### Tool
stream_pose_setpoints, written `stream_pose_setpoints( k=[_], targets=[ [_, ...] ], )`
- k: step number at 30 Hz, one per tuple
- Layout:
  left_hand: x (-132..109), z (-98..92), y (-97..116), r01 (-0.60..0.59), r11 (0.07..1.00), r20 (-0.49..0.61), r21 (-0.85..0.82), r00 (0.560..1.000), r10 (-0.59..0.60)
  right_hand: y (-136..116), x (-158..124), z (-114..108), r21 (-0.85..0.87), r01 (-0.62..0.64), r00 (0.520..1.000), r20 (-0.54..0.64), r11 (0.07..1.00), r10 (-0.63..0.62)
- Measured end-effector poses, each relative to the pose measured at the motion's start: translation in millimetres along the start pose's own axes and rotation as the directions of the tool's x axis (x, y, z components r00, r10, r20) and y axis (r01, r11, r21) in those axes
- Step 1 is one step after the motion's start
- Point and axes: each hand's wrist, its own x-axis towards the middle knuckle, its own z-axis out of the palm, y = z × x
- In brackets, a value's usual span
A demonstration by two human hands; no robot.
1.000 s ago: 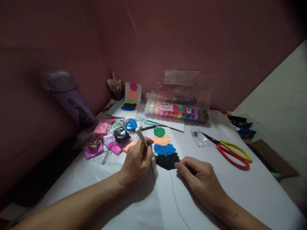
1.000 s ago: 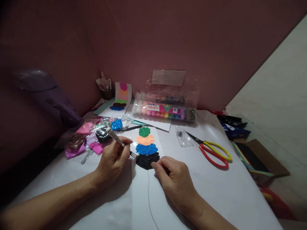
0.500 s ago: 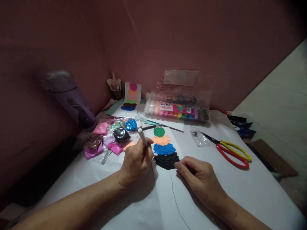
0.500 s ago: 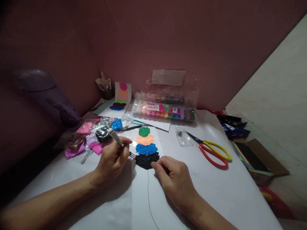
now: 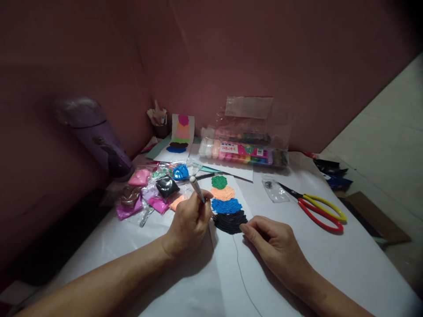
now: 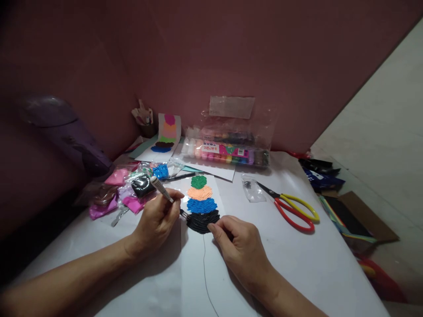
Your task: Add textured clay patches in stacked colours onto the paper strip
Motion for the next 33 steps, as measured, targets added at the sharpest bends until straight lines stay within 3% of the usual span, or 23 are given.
stream_pose_setpoints(
  k=[16,25,33],
  targets=[
    [0.8,1.3,-2.8,0.02,1.0,-0.004,0.018,1.0,-0.02,-0.4,1.2,-0.3,-0.015,-0.009,1.0,0.004,1.0,0.01],
    [0.6,0.3,-0.5,-0.009,0.998,-0.066,-0.061,0.998,0.005,-0.6,0.0,0.2,-0.01,0.012,1.0,-0.007,1.0,-0.012],
    [-0.6,1.9,0.9,-0.023,0.994,0.065,-0.104,0.997,0.03,0.1,0.0,0.1,-0.015,0.017,1.0,-0.01,1.0,-0.017]
  ],
)
